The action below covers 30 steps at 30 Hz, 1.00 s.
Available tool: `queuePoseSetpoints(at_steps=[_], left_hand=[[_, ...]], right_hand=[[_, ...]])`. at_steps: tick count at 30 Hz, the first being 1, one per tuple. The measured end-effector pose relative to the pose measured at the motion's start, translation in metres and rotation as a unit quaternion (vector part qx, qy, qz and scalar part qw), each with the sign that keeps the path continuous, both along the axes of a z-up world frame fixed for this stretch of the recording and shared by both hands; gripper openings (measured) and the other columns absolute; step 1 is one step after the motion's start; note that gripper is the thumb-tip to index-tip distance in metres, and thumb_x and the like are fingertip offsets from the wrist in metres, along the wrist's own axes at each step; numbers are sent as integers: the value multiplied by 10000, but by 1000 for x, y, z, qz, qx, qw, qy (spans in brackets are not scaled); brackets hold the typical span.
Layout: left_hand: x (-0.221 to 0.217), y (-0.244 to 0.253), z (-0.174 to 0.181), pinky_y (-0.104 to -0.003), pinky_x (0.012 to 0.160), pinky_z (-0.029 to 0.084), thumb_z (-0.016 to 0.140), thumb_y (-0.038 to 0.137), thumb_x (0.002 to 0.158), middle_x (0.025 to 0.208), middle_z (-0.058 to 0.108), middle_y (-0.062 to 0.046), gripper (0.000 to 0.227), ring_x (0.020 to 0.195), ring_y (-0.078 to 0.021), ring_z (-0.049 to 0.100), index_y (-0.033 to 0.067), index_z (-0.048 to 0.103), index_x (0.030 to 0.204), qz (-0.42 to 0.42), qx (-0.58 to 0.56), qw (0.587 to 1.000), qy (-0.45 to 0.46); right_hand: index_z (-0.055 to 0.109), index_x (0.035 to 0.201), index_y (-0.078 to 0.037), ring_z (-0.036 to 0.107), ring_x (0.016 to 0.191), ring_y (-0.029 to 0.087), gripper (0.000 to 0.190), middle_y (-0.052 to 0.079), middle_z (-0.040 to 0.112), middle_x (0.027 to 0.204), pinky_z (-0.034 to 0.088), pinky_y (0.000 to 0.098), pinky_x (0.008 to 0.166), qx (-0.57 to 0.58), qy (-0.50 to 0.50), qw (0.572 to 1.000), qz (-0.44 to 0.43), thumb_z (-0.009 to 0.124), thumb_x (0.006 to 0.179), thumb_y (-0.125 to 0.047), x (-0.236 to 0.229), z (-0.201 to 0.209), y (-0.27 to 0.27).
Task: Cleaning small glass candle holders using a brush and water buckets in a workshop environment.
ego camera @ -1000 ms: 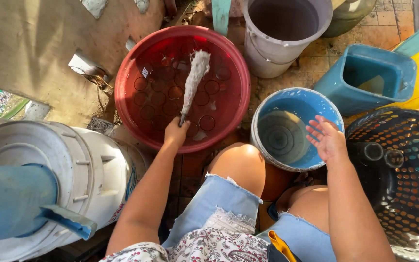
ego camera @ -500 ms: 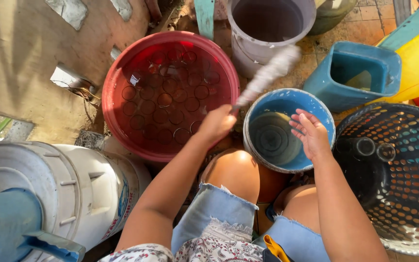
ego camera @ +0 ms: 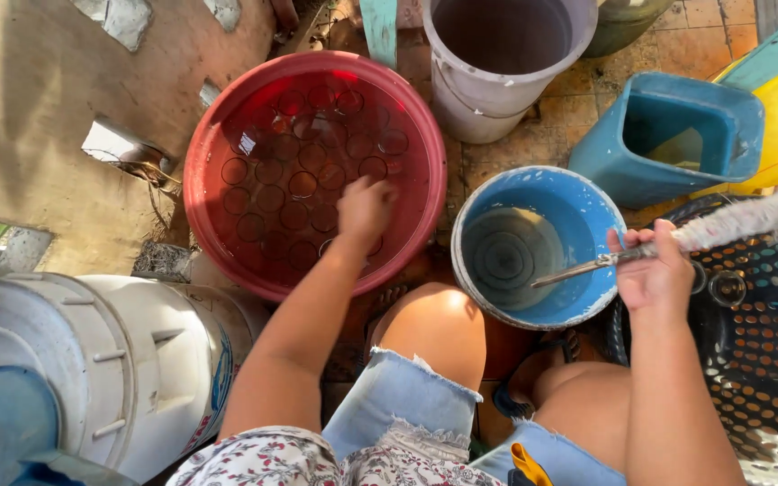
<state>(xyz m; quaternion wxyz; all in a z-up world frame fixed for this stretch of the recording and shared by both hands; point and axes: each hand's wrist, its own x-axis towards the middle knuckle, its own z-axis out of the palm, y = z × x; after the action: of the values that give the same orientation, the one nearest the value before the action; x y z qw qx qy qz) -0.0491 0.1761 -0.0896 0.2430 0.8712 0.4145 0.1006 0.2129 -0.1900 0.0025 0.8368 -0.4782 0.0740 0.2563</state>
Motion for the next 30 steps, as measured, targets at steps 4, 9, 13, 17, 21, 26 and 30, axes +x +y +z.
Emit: queuePoseSetpoints(at_steps=[4, 9, 13, 17, 21, 26, 30], left_hand=[[-55, 13, -79, -586, 970, 389, 500, 234, 930, 1160, 566, -104, 247, 1174, -372, 466, 123, 720, 912, 8, -12, 983, 184], [-68, -18, -136, -521, 970, 354, 455, 265, 1021, 1399, 498, -37, 328, 1209, -309, 421, 263, 780, 1072, -140, 146, 920, 335], [-50, -16, -159, -637, 1152, 203, 383, 282, 1011, 1673, 308, -50, 451, 1476, -310, 247, 256, 677, 1352, -168, 103, 892, 408], [-52, -26, -147, -557, 1098, 218, 607, 209, 881, 1476, 408, -10, 382, 1290, -291, 329, 250, 736, 1238, -179, 88, 874, 444], [-54, -12, -182, -553, 1040, 260, 458, 203, 935, 1455, 468, 15, 402, 1222, -282, 372, 214, 767, 1191, -167, 126, 901, 379], [-49, -1, -160, -577, 1039, 286, 444, 164, 934, 1451, 503, -21, 406, 1281, -304, 400, 224, 756, 1187, -167, 129, 903, 373], [-41, -5, -88, -534, 1083, 326, 929, 566, 666, 1593, 388, 7, 767, 1425, -267, 332, 201, 706, 1303, -114, 89, 893, 425]], right_hand=[[587, 989, -186, 610, 755, 67, 145, -58, 587, 773, 626, 433, 1035, 2, 53, 997, -54, 701, 1041, -258, 3, 7, -8], [607, 907, -200, 640, 850, 58, 204, -70, 616, 850, 566, 412, 1086, -3, 86, 996, -20, 674, 1051, -328, 10, -2, -18], [641, 947, -271, 588, 791, 44, 165, -96, 599, 800, 541, 406, 1041, -9, 57, 998, -4, 635, 1098, -335, 13, -9, -8], [598, 1012, -240, 607, 778, 30, 82, -115, 589, 779, 540, 432, 1092, -47, 71, 996, 5, 622, 1074, -288, 2, -5, -10], [596, 1024, -224, 608, 743, 39, 51, -108, 597, 764, 547, 452, 1082, -64, 68, 996, 14, 629, 1049, -254, 1, 0, -9], [604, 986, -217, 570, 743, 51, 79, -98, 576, 768, 560, 455, 1049, -69, 66, 995, 10, 652, 1040, -246, 0, 1, -1], [622, 1056, -172, 570, 708, 74, 90, -62, 573, 756, 588, 456, 952, -40, 73, 997, -5, 672, 1024, -239, 5, -9, -2]])
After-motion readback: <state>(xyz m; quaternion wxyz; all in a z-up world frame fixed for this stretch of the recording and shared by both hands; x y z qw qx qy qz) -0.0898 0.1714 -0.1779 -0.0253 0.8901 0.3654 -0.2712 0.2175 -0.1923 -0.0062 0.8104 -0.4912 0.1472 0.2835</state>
